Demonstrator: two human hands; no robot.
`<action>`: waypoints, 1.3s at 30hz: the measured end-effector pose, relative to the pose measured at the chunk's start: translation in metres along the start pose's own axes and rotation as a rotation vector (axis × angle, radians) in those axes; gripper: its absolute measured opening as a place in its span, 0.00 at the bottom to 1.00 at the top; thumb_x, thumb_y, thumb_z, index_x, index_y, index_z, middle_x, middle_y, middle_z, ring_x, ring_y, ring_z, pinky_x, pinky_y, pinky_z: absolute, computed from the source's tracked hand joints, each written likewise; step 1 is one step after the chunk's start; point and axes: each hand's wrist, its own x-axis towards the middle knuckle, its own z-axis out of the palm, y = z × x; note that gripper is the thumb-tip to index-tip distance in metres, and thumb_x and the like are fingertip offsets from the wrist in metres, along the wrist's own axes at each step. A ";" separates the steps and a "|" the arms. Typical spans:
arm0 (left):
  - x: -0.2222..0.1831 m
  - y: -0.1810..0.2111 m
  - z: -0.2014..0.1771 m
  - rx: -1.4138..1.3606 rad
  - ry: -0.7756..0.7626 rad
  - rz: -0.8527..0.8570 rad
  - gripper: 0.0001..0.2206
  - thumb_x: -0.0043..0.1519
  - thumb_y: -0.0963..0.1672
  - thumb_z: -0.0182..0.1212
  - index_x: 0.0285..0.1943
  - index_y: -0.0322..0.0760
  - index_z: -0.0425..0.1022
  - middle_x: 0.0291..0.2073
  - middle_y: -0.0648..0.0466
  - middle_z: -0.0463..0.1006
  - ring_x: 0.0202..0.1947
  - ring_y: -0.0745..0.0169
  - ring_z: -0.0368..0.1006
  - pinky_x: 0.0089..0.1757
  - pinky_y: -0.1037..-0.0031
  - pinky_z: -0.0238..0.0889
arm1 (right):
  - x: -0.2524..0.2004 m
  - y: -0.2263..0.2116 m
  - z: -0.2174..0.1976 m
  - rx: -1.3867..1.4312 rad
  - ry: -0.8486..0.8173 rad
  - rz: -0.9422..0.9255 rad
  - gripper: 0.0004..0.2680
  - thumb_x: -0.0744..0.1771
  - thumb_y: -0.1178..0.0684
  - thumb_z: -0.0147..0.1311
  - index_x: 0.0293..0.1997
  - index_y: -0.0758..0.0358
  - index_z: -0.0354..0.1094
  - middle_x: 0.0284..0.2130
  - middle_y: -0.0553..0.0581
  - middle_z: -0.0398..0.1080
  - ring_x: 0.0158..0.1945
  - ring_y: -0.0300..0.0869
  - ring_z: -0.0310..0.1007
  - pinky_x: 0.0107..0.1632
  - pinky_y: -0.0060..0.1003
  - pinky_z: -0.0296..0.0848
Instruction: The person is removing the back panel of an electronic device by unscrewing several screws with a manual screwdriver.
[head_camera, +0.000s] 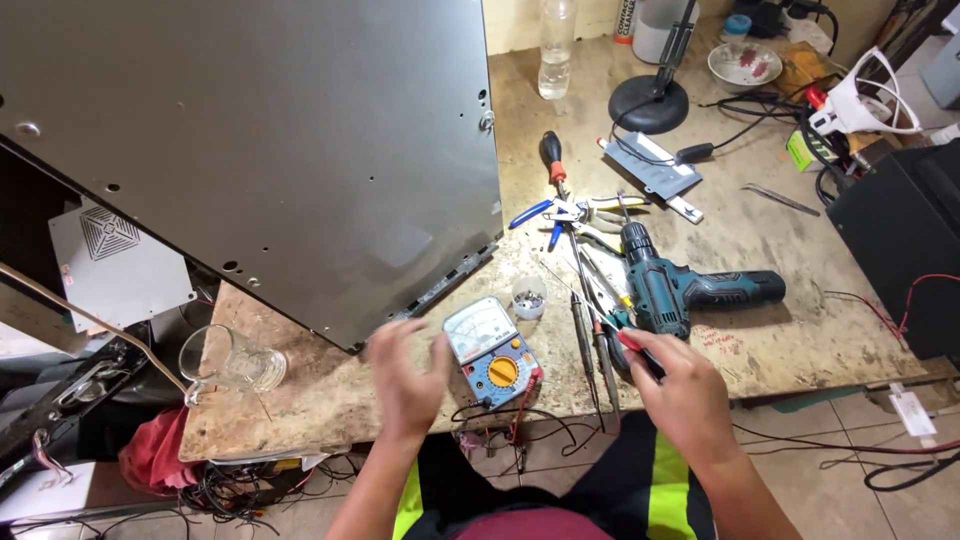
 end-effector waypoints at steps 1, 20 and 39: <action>0.003 0.002 0.011 -0.052 -0.281 -0.019 0.13 0.60 0.47 0.63 0.49 0.37 0.75 0.45 0.53 0.77 0.49 0.61 0.69 0.52 0.69 0.62 | 0.003 -0.003 -0.005 -0.044 0.051 -0.069 0.11 0.66 0.50 0.59 0.54 0.45 0.77 0.43 0.43 0.80 0.43 0.40 0.79 0.40 0.39 0.77; 0.040 0.023 0.109 0.058 -0.791 0.052 0.26 0.55 0.52 0.71 0.63 0.58 0.71 0.60 0.61 0.74 0.63 0.56 0.64 0.60 0.54 0.50 | -0.032 -0.046 -0.045 0.192 0.293 -0.356 0.04 0.62 0.64 0.61 0.37 0.65 0.75 0.38 0.56 0.74 0.40 0.41 0.77 0.50 0.35 0.76; 0.036 0.023 0.106 0.022 -0.794 0.077 0.29 0.57 0.51 0.69 0.69 0.54 0.67 0.63 0.56 0.71 0.63 0.55 0.65 0.63 0.50 0.49 | -0.024 -0.049 -0.021 0.168 0.255 -0.372 0.05 0.63 0.62 0.61 0.41 0.65 0.76 0.40 0.56 0.74 0.42 0.44 0.77 0.49 0.39 0.78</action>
